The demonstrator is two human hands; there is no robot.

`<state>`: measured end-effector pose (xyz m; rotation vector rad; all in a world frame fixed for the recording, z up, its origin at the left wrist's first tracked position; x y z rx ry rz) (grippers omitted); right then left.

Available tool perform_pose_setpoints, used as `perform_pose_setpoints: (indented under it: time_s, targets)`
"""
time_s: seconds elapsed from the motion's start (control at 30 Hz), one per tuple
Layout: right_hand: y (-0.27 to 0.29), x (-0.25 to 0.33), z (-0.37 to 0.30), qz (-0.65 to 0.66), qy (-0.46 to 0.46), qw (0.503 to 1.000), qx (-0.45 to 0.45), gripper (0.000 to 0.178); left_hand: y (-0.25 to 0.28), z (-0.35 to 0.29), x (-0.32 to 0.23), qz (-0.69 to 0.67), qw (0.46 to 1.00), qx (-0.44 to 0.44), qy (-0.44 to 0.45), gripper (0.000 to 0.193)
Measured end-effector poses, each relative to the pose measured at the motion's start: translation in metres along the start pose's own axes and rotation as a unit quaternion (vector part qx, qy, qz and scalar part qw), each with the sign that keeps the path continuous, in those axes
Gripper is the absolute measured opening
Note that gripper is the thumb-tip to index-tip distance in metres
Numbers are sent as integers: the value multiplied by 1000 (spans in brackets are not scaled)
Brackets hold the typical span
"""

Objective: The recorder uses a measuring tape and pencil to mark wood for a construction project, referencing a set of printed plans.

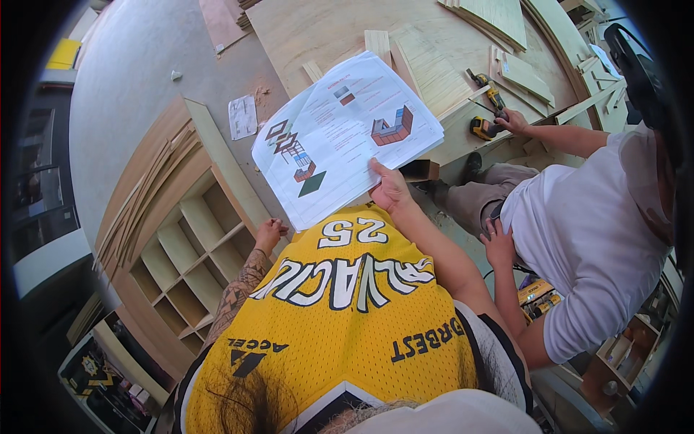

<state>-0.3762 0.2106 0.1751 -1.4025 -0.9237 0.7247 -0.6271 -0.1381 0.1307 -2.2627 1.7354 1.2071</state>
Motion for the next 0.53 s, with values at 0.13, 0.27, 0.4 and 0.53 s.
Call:
perform_pose_setpoints:
  time_s: [0.13,0.27,0.4,0.53]
  targets:
    - [1,-2,0,6,-2,1000,1,46,-4,2,1,8,1000,4,8,27]
    - [1,-3,1,6,6,1000,4,46,-5,5,2,-16,1000,3,2,27]
    - [0,-3,-1,-5,11,1000,7,47,-2,6,2,-19,1000,0,-5,27]
    - [-2,-4,-2,4,6,1000,6,48,-2,5,-1,-20,1000,1,2,28]
Point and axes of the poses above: each hand's wrist, its own z-axis towards the middle knuckle, its own y-axis out of the back of the hand, x = y × z, the point moved 7 cm from there along z, towards the middle knuckle, and after that the axes turned 14 degrees about x, right-handed, at the moved point
